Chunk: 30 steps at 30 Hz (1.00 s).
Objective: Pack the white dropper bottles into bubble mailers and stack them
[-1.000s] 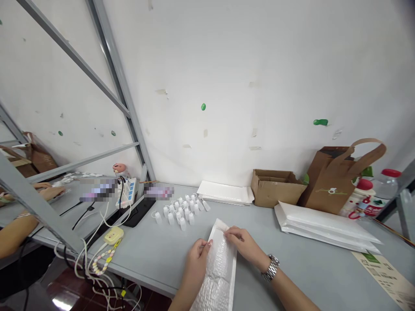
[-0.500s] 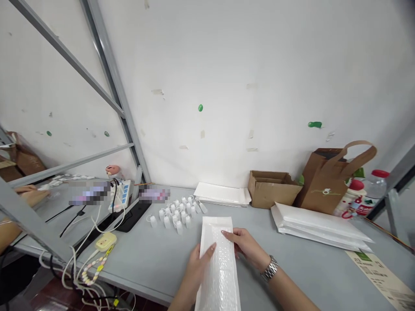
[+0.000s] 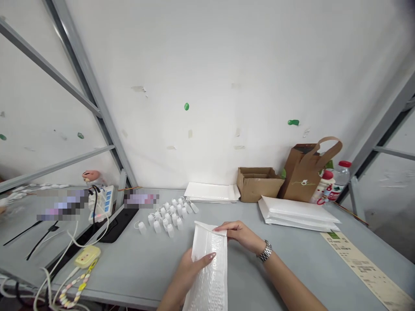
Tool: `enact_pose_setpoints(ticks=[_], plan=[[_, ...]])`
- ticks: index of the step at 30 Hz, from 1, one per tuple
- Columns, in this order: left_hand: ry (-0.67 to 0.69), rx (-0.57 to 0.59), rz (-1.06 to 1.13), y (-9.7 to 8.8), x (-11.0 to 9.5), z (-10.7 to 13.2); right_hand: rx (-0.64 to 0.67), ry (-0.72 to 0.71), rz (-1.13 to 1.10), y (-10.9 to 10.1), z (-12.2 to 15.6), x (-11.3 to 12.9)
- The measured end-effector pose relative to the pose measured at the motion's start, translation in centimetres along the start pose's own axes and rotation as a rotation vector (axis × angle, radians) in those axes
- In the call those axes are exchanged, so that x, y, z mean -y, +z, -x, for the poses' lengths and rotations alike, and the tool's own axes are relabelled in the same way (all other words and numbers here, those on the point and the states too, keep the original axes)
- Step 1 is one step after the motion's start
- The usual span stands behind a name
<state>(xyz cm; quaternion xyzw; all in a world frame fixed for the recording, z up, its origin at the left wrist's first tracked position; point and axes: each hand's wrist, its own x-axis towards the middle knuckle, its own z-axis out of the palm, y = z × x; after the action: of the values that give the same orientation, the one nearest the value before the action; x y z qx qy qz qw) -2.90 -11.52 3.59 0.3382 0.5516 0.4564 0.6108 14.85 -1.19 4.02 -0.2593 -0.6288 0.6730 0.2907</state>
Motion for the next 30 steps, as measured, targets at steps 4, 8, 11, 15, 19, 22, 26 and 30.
enact_pose_setpoints(ticks=[4,8,11,15,19,22,26,30], plan=[[-0.004,0.043,-0.045,-0.2,0.1,0.0,0.05,-0.015,0.056,-1.1,1.1,0.1],[0.034,0.092,-0.079,0.3,0.3,-0.2,0.12,0.003,0.178,-1.8,2.6,1.4],[0.069,0.028,-0.127,0.9,0.2,-0.7,0.124,0.032,0.213,-1.7,3.3,2.3],[0.092,-0.062,-0.234,1.4,-0.3,-2.0,-0.017,0.051,0.243,-0.4,3.4,1.8],[0.151,-0.078,-0.207,1.8,-0.1,-2.8,-0.367,0.024,0.085,1.4,3.3,0.4],[0.234,-0.118,-0.217,2.4,0.4,-2.9,-0.526,0.079,-0.154,2.4,3.7,0.1],[0.285,-0.096,-0.266,3.5,0.7,-2.4,-0.453,0.237,-0.302,2.1,4.6,0.8],[0.322,-0.111,-0.327,2.9,1.0,-1.5,-0.588,0.106,-0.066,-0.3,7.4,3.9]])
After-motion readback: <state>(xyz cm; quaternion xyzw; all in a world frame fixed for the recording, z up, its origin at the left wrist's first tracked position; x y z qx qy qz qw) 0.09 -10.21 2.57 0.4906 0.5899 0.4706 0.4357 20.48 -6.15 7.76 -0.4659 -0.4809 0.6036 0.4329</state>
